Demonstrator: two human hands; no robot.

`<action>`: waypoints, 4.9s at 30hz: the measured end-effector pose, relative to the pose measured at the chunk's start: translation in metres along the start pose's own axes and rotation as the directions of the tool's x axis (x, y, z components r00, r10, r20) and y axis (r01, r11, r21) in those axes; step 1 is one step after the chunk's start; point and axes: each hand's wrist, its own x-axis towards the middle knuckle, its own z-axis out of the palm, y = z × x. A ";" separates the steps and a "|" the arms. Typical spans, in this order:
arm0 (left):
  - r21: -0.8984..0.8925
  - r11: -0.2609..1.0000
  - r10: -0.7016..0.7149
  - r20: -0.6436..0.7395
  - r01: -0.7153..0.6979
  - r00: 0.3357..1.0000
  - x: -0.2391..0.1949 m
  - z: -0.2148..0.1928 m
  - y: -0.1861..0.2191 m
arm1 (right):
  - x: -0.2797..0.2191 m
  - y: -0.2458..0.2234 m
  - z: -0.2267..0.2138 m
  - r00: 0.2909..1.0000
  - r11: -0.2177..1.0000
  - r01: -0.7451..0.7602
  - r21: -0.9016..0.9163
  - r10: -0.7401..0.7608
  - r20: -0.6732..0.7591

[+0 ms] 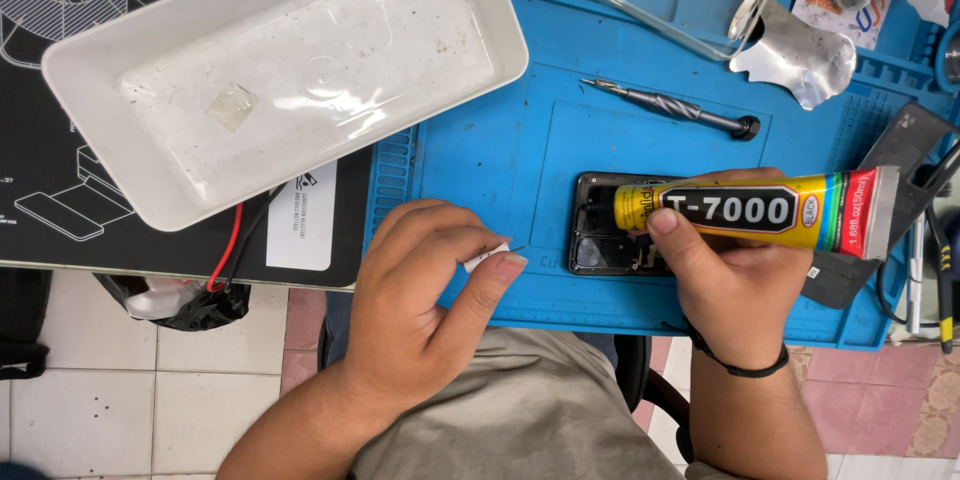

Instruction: The person uses a blue electric screwdriver to remove screws from a disassembled smartphone and its black plastic frame. They then apply T-7000 adhesive from a tube onto the phone's internal chassis.

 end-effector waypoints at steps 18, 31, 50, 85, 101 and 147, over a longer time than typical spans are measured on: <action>-0.045 0.999 0.002 0.023 -0.001 1.000 0.001 -0.003 -0.002 | 0.009 -0.020 0.019 0.991 0.991 -0.107 0.079 0.113 -0.070; -0.043 0.999 0.001 0.020 -0.001 1.000 -0.001 -0.002 -0.003 | 0.010 -0.017 0.016 0.989 0.987 -0.091 0.132 0.106 -0.106; 0.004 1.000 -0.013 0.057 0.013 0.998 -0.001 -0.002 -0.001 | 0.011 -0.009 -0.004 0.979 0.974 -0.108 0.199 0.139 -0.150; 0.048 0.997 -0.057 0.040 0.055 0.998 -0.002 0.003 0.003 | 0.006 0.009 -0.043 0.953 0.976 -0.119 0.180 0.163 -0.256; 0.026 0.996 -0.083 0.036 0.083 0.996 -0.004 0.005 0.002 | 0.005 0.019 -0.065 0.935 0.978 -0.080 0.194 0.141 -0.326; 0.076 0.990 -0.118 0.011 0.117 0.993 -0.009 0.012 0.004 | -0.017 0.028 -0.101 0.887 0.981 -0.092 0.169 0.158 -0.434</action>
